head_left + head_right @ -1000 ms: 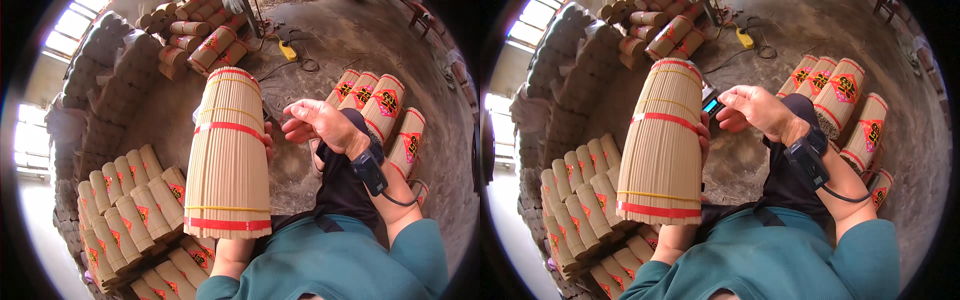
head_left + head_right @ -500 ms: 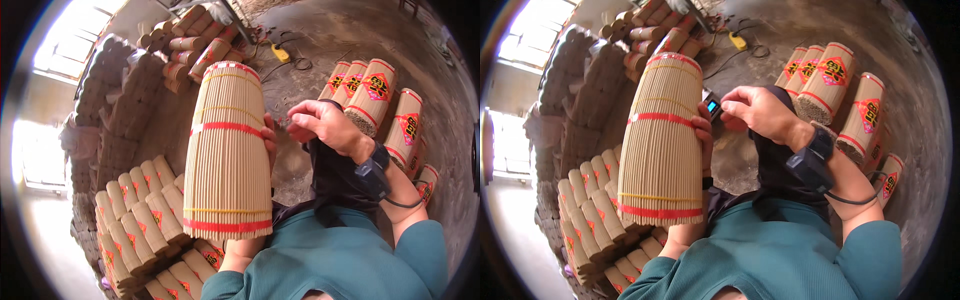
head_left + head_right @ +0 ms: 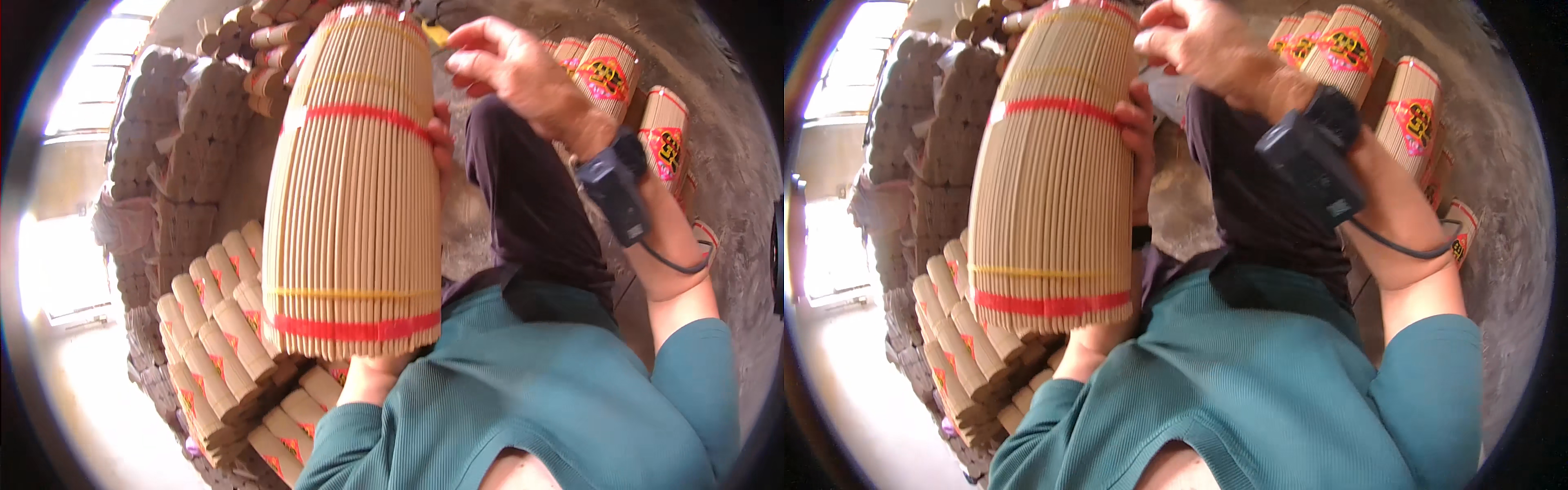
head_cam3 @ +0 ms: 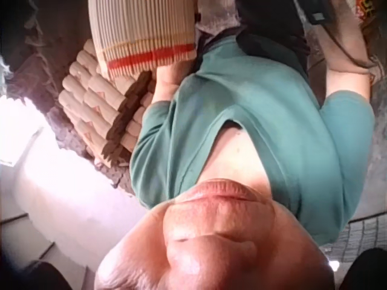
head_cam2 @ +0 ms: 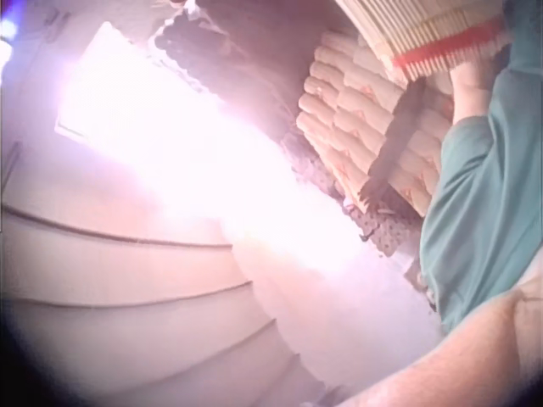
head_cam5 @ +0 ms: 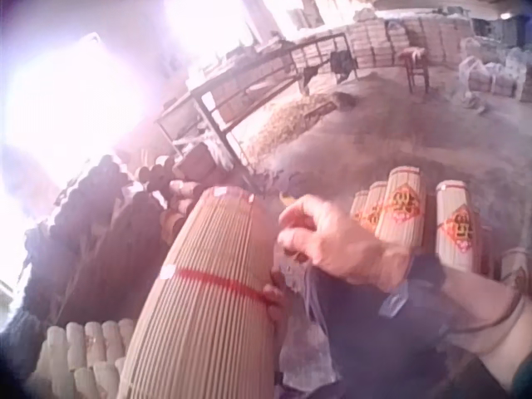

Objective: Weighing and bundling incense sticks using an automated packaging scale.

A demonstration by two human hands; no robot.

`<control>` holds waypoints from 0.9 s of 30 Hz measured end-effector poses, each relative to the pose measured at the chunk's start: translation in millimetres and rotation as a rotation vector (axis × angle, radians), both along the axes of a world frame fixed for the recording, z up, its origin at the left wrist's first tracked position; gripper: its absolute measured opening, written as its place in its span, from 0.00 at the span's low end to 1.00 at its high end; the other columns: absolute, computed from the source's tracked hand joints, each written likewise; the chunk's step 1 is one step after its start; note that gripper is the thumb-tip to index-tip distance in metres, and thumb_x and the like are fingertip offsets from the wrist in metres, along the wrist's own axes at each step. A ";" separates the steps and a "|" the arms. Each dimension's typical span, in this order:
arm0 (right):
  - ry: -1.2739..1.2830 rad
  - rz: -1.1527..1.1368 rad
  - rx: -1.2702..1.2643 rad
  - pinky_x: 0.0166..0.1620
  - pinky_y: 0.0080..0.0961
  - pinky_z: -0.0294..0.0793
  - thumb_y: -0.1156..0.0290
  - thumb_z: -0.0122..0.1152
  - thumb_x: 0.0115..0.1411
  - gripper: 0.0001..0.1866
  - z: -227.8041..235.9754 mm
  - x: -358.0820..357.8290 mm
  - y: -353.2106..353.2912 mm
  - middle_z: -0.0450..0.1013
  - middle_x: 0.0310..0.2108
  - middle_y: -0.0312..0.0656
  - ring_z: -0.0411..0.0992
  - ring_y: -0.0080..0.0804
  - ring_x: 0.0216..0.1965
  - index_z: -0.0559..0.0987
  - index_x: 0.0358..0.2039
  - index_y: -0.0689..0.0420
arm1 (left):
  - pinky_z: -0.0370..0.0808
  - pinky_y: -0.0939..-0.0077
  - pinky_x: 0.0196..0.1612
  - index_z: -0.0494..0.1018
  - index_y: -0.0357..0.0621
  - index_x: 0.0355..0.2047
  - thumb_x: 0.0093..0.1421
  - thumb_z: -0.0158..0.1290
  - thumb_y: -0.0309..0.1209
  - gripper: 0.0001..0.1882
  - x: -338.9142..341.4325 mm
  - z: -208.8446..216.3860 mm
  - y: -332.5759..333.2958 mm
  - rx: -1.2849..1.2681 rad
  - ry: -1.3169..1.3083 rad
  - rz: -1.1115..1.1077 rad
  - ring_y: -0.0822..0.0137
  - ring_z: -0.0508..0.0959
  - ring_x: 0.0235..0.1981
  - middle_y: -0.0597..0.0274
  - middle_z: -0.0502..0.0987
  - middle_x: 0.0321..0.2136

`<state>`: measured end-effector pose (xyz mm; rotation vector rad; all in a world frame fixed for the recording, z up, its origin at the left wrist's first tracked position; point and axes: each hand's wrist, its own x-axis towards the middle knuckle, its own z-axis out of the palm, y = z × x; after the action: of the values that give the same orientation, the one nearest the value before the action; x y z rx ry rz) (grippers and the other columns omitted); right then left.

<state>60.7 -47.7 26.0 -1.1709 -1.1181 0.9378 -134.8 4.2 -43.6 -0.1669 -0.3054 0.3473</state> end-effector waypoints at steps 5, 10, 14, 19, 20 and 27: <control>0.073 0.014 -0.132 0.42 0.22 0.74 0.72 0.54 0.63 0.13 19.2 4.7 -42.1 0.72 0.38 0.41 0.72 0.25 0.37 0.70 0.46 0.65 | 0.65 0.61 0.61 0.48 0.38 0.64 0.57 0.58 0.33 0.41 19.0 -3.5 -2.6 0.005 -0.112 -0.055 0.57 0.63 0.59 0.49 0.54 0.60; 0.030 -0.039 -0.180 0.46 0.24 0.73 0.60 0.56 0.62 0.24 21.9 16.2 -82.7 0.74 0.41 0.43 0.74 0.29 0.43 0.69 0.52 0.65 | 0.69 0.66 0.57 0.56 0.38 0.61 0.63 0.50 0.46 0.34 26.7 4.6 -14.7 -0.286 0.209 -0.102 0.60 0.71 0.53 0.53 0.68 0.52; 0.205 0.090 -0.106 0.41 0.31 0.73 0.43 0.63 0.54 0.42 29.1 16.4 -97.7 0.72 0.44 0.52 0.71 0.33 0.42 0.67 0.51 0.72 | 0.67 0.65 0.59 0.56 0.39 0.61 0.64 0.46 0.48 0.33 15.6 24.7 -16.6 0.080 0.451 -0.062 0.60 0.69 0.54 0.55 0.68 0.54; 0.445 0.109 0.092 0.61 0.33 0.60 0.30 0.65 0.42 0.65 24.5 24.1 -136.0 0.61 0.56 0.57 0.61 0.41 0.59 0.48 0.62 0.71 | 0.63 0.63 0.61 0.56 0.41 0.62 0.66 0.41 0.51 0.32 58.1 65.5 -11.4 0.826 0.744 0.217 0.60 0.68 0.56 0.56 0.67 0.56; 0.375 0.053 0.054 0.61 0.33 0.61 0.33 0.67 0.42 0.63 22.2 29.9 -146.5 0.62 0.56 0.55 0.62 0.40 0.58 0.50 0.62 0.70 | 0.63 0.63 0.61 0.56 0.41 0.62 0.67 0.40 0.51 0.32 70.0 72.3 -13.4 0.935 0.806 0.268 0.60 0.67 0.57 0.56 0.66 0.56; 0.723 -0.084 0.001 0.46 0.25 0.75 0.51 0.60 0.57 0.35 -9.1 67.7 -245.0 0.72 0.46 0.42 0.74 0.26 0.43 0.64 0.56 0.61 | 0.62 0.65 0.61 0.56 0.38 0.62 0.64 0.35 0.61 0.40 143.5 80.0 -62.5 1.340 0.659 -0.019 0.63 0.67 0.58 0.54 0.66 0.58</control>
<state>128.4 -292.7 16.9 -0.7619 -0.4807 1.1632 8.7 -58.3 36.4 1.2413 0.1624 0.1083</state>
